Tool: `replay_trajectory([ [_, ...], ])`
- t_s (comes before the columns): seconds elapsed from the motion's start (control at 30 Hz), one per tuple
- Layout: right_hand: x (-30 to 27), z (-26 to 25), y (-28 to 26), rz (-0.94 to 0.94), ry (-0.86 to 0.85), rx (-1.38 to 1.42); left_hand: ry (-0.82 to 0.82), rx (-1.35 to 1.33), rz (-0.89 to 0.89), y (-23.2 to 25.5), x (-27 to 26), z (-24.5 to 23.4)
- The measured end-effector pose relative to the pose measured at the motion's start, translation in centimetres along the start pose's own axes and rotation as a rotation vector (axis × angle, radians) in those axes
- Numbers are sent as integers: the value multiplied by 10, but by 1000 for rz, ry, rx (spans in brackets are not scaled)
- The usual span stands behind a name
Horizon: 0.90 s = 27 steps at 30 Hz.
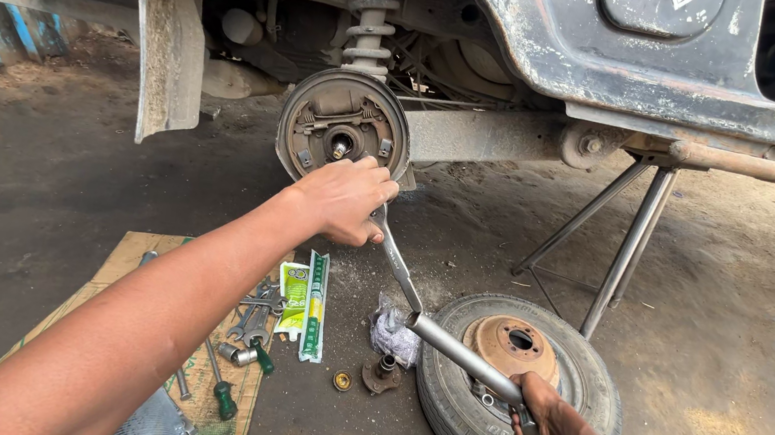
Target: The person works on a wheel hub assembly, using a cloth to wipe parts, tapping components with a hammer, and tightening the assembly with a ratchet and a wrench.
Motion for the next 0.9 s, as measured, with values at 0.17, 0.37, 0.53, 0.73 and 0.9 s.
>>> replay_trajectory([
  [0.17, 1, 1, 1, -6, -11, 27, 2, -7, -19, 1, -1, 0],
  [0.37, 1, 10, -6, -63, -59, -12, 0, -22, -35, 2, -4, -3],
  [0.53, -9, 30, -23, -66, -105, 71, -14, -27, -76, 5, -3, -5],
  [0.73, 2, 58, -29, -132, -169, 204, -37, -77, -101, 2, -5, -6],
  [0.9, -12, 86, -46, -156, -169, 242, -72, -85, -94, 2, -2, -4],
])
Point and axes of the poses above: each hand's wrist, its own x-axis towards the middle knuckle, its own z-axis out of the palm, y = z × x, the point moved 5 cm from there along x, towards the middle knuckle, and after that the axes turned 3 degrees about -x, right-handed, at the moved point
